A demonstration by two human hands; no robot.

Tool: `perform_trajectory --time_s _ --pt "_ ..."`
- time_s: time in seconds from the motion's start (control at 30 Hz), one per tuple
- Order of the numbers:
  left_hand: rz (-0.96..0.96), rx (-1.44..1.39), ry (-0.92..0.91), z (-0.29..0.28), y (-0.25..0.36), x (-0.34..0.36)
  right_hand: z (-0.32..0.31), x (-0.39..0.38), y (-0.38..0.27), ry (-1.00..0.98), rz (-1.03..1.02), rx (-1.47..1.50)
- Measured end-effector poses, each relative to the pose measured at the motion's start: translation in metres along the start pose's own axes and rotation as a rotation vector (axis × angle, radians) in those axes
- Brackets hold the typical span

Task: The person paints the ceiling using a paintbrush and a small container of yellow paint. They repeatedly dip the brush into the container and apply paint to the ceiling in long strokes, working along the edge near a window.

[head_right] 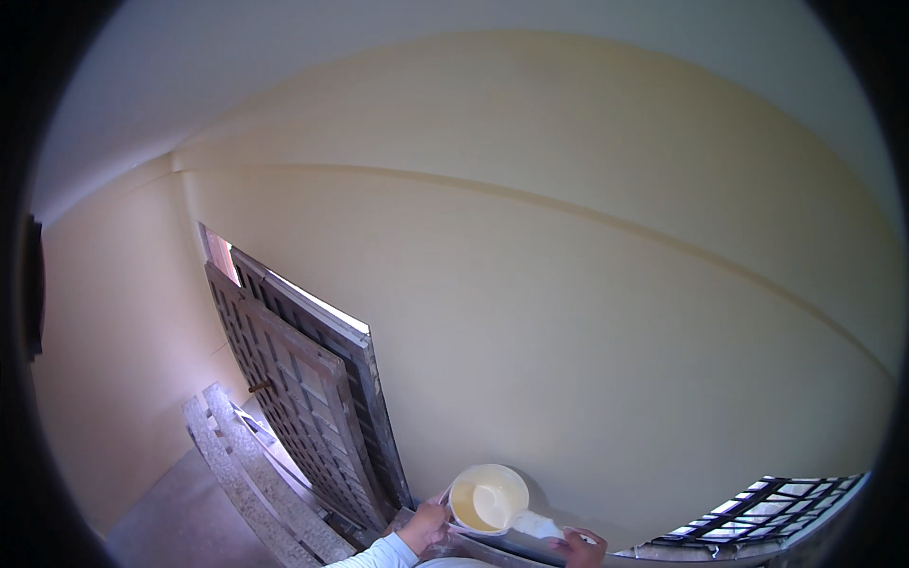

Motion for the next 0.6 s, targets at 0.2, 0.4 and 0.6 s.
perform_trajectory --time_s 0.2,0.4,0.6 --pt "-0.004 0.056 -0.044 -0.021 0.003 0.021 -0.036 0.011 -0.055 0.480 0.216 0.470" --pt "-0.009 0.098 -0.081 -0.037 -0.001 0.041 -0.061 0.088 -0.193 0.818 -0.185 0.944" --pt "0.023 0.028 -0.090 -0.019 0.003 0.041 -0.070 0.144 -0.384 0.824 -0.928 0.421"
Point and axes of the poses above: each hand's wrist, its own x-axis towards the middle knuckle, its own z-axis out of the palm, y = z × x, the point moved 4 cm from there along x, towards the middle knuckle, and after that the axes turned 14 degrees about -z, right-handed, at the moved point
